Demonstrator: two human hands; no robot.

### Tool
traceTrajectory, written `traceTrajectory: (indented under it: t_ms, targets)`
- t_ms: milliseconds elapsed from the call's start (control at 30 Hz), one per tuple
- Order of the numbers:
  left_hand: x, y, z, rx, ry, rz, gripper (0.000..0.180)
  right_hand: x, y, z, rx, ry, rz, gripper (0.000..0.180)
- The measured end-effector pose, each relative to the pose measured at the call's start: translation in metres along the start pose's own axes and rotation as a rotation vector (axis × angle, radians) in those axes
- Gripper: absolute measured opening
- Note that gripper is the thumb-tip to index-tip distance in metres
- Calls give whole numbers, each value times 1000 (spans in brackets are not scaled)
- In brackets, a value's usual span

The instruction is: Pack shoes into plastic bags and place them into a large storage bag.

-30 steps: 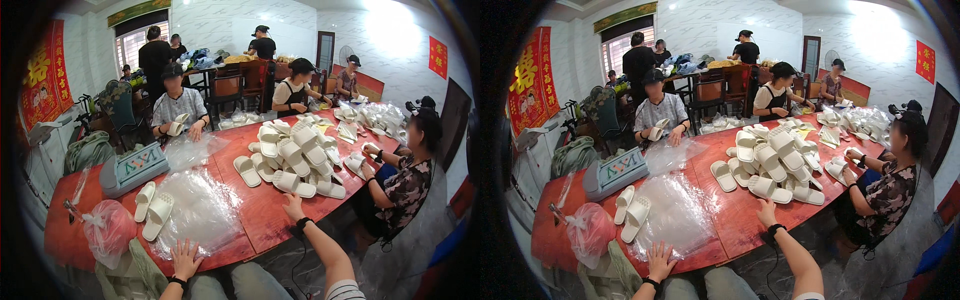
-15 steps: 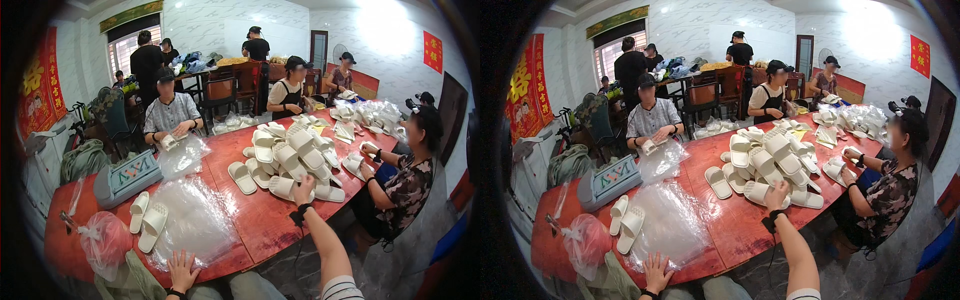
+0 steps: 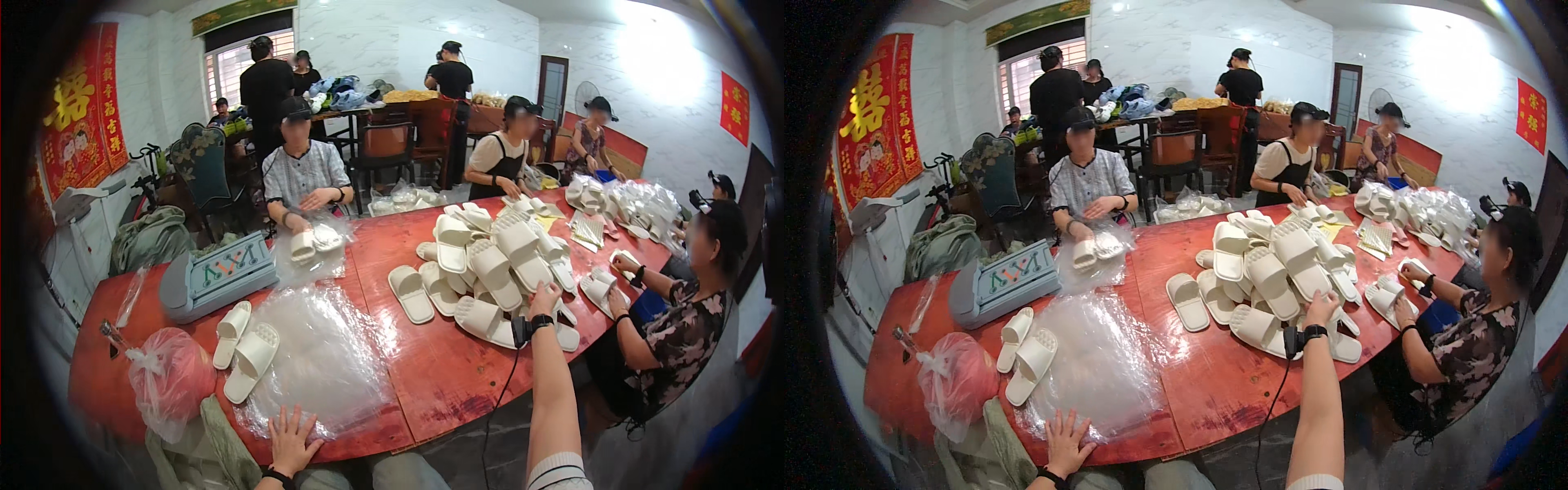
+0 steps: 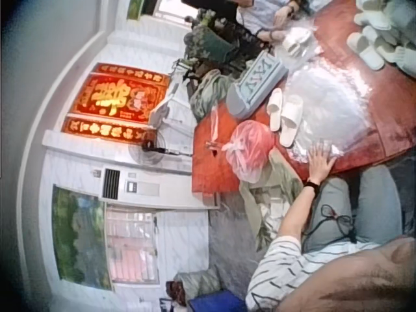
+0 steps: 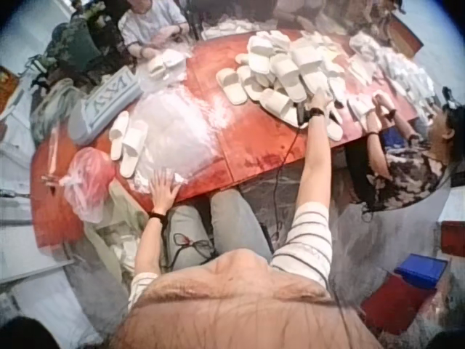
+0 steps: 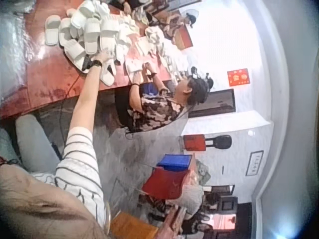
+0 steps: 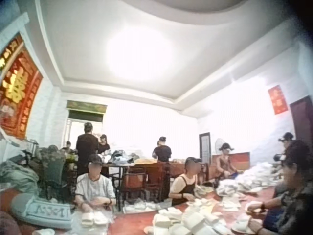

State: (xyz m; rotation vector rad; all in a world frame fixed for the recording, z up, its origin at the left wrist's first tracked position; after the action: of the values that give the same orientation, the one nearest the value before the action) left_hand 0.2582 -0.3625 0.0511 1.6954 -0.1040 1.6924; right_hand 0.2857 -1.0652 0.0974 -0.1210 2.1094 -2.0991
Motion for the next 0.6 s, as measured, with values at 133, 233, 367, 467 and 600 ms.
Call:
traceTrajectory:
  t_ms: [133,233,367,467,600]
  targets:
    - [3,-4,-8,13,17,-2,63,-14,-3,-12,-112,42,108,45]
    - [-4,0,4,-40,15,0,63,18,2,24,-79,-56,142,41]
    - [-2,-3,-3,-25,24,5,62,8,-5,-5,39,-268,286,42]
    - [2,-1,-5,-4,38,-25,61,16,-17,-39,-39,-433,327,54]
    - [0,-1,-5,-19,47,-35,61,55,-23,-65,0,-494,349,54]
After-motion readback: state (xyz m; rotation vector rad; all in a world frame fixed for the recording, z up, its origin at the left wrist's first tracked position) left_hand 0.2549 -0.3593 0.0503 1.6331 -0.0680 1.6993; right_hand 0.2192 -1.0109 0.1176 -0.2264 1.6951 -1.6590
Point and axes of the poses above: each hand's wrist, its own z-axis towards the middle knuckle, its own x-axis out of the back of the hand, y = z × x, the point moved 2 cm from there along z, towards the middle knuckle, and after that the axes turned 15 degrees about -z, right-handed, at the moved point
